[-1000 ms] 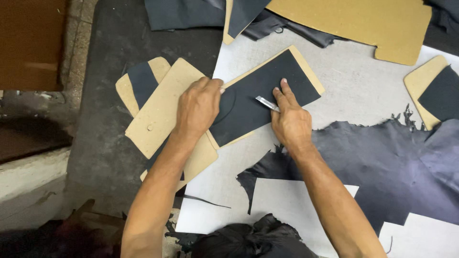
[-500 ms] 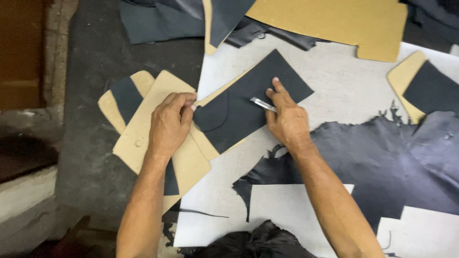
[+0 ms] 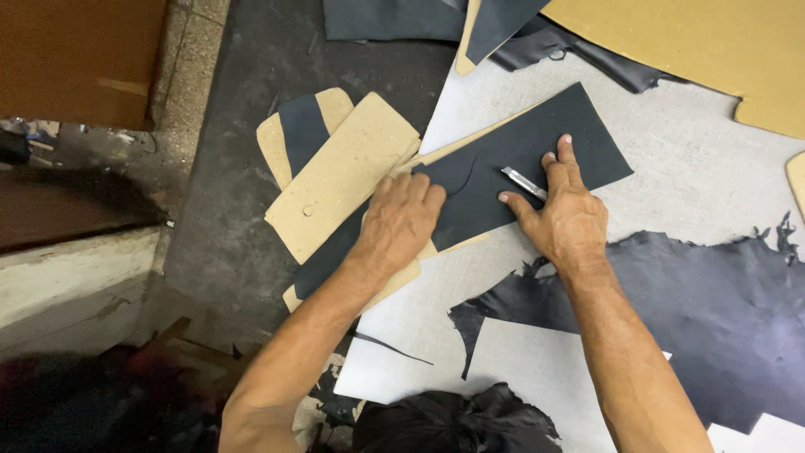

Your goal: The person lays a large piece of black leather on a white work surface, then uses cardboard templates and a utility knife to trace and cut multiple leather pieces. The person repeatedly positions templates, cuts along their edges, and removes the cut leather pieces, leaving scraps on the table.

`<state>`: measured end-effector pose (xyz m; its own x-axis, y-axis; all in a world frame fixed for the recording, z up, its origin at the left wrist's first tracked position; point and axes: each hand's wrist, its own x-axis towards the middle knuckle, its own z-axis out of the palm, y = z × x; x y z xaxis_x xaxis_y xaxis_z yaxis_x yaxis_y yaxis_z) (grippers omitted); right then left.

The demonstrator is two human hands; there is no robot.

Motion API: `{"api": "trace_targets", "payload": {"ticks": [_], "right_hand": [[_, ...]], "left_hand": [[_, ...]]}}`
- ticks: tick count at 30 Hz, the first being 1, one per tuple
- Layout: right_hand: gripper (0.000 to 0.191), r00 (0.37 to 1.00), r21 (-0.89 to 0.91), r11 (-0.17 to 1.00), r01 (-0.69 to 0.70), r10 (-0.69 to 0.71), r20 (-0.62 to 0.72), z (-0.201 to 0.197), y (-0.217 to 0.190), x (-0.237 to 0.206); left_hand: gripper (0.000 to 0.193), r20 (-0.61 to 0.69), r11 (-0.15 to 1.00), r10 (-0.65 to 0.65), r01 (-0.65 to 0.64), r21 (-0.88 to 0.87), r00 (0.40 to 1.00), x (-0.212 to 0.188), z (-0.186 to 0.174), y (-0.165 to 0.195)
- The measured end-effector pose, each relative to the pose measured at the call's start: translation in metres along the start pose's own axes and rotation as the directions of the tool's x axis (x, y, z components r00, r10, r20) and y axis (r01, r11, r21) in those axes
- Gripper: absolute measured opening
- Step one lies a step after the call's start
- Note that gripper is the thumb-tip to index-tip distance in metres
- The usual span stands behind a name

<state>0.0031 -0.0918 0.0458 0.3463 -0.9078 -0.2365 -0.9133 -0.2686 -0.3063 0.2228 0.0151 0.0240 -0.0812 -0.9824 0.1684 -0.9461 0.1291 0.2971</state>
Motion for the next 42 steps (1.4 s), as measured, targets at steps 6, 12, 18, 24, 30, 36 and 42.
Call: {"api": "trace_targets", "payload": {"ticks": [6, 12, 18, 24, 30, 36, 42], "right_hand": [[0.085, 0.996, -0.002, 0.998, -0.058, 0.058, 0.065, -0.003, -0.006, 0.0], [0.086, 0.997, -0.004, 0.998, -0.063, 0.063, 0.055, -0.006, -0.012, 0.001], [0.088, 0.997, 0.042, 0.996, -0.072, 0.071, 0.03, -0.002, -0.013, 0.002], [0.087, 1.0, 0.07, 0.997, -0.027, 0.027, 0.003, 0.003, -0.004, 0.002], [0.08, 0.963, 0.203, 0.969, 0.14, -0.085, -0.257, 0.009, 0.01, -0.017], [0.028, 0.925, 0.487, 0.851, 0.199, 0.002, -0.38, 0.023, 0.084, -0.151], [0.017, 0.805, 0.354, 0.888, -0.292, 0.429, -0.411, 0.04, 0.179, -0.353]], "left_hand": [[0.012, -0.292, 0.939, -0.27, 0.318, 0.133, 0.917, -0.037, -0.05, -0.139], [0.017, -0.487, 0.724, -0.355, 0.565, 0.396, 0.798, -0.062, -0.082, -0.232], [0.017, -0.298, 0.861, -0.373, 0.448, 0.242, 0.878, -0.051, -0.069, -0.151], [0.017, -0.247, 0.945, -0.325, 0.32, -0.062, 0.913, -0.033, -0.076, -0.068], [0.016, -0.207, 0.956, -0.272, 0.24, -0.169, 0.94, -0.023, -0.092, -0.025], [0.017, 0.065, 0.938, -0.099, 0.114, -0.327, 0.993, -0.054, -0.082, 0.077], [0.015, 0.16, 0.945, -0.043, 0.092, -0.314, 0.986, -0.095, -0.046, 0.139]]}}
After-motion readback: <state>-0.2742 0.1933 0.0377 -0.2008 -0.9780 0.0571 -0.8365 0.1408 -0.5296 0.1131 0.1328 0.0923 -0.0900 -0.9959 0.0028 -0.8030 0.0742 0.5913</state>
